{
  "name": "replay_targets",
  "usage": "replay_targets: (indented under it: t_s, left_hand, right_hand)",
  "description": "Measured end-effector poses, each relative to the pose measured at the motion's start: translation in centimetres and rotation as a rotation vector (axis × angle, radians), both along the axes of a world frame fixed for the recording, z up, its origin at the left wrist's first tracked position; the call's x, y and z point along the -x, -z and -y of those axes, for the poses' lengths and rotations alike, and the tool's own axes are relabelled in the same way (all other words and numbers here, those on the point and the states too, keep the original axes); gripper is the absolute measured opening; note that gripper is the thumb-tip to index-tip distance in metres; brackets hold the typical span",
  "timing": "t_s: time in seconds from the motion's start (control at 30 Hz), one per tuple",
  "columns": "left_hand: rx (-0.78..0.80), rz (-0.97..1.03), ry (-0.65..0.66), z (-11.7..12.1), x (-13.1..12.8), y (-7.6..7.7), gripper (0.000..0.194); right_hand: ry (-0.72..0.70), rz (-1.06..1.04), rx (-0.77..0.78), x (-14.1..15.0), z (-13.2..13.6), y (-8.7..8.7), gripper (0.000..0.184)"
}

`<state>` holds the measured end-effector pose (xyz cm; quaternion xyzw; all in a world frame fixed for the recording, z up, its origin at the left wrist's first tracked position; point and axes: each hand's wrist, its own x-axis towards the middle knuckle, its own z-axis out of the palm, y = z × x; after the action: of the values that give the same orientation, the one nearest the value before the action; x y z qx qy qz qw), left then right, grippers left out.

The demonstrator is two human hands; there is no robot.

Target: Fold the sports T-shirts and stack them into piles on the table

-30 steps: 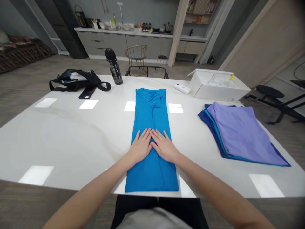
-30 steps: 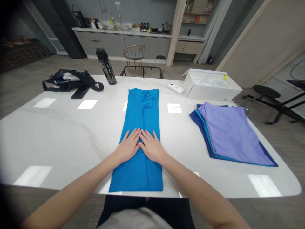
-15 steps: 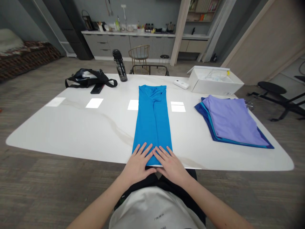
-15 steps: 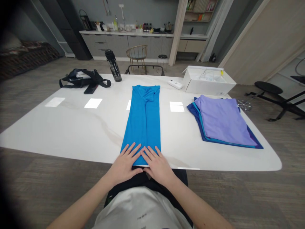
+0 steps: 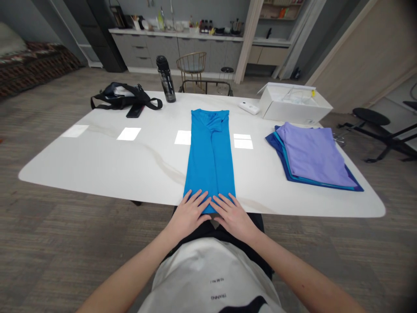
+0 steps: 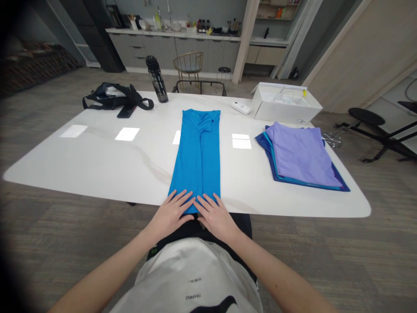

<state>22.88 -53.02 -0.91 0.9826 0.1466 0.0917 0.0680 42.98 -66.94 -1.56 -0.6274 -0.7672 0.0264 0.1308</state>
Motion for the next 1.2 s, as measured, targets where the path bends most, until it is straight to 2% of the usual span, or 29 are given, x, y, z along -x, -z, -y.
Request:
replay_targets:
  t_s: [0.07, 0.17, 0.27, 0.43, 0.6, 0.7, 0.83, 1.03, 1.13, 1.2]
  left_hand:
    - [0.000, 0.029, 0.022, -0.1, 0.5, -0.8, 0.054]
    - [-0.029, 0.052, 0.019, 0.0, 1.1, -1.5, 0.042]
    - [-0.065, 0.046, 0.030, 0.5, 1.2, -1.7, 0.034]
    - [-0.105, -0.011, 0.040, 1.1, 0.6, -1.9, 0.027]
    - [-0.168, -0.032, 0.008, 1.6, 0.3, -1.5, 0.016]
    - [-0.176, -0.030, -0.017, 2.1, 0.4, -1.1, 0.012]
    - [-0.171, -0.016, -0.048, 2.8, 0.3, -0.7, 0.015]
    - [-0.203, 0.004, -0.091, 2.7, 0.3, -0.2, 0.014]
    - [-0.190, 0.042, -0.107, 2.2, 0.6, -0.7, 0.015]
    - [-0.168, 0.054, -0.120, 1.8, 0.7, -1.5, 0.017]
  right_hand:
    - [0.002, 0.003, 0.013, 0.0, 0.4, -1.0, 0.055]
    - [0.040, 0.023, 0.006, -0.2, 0.9, -1.9, 0.050]
    - [0.096, 0.048, -0.002, 0.1, 1.2, -2.2, 0.047]
    - [0.110, 0.083, 0.010, 1.3, 0.4, -2.9, 0.038]
    - [0.134, 0.212, 0.008, 2.4, 0.3, -2.3, 0.013]
    - [0.181, 0.251, -0.011, 3.0, 0.6, -1.7, 0.014]
    - [0.158, 0.297, -0.020, 3.2, 0.6, -1.6, 0.017]
    - [0.151, 0.282, 0.008, 2.6, -0.2, -2.5, 0.012]
    - [0.132, 0.267, 0.015, 2.2, -0.6, -3.5, 0.011]
    - [0.113, 0.258, 0.056, 1.8, -0.9, -4.4, 0.012]
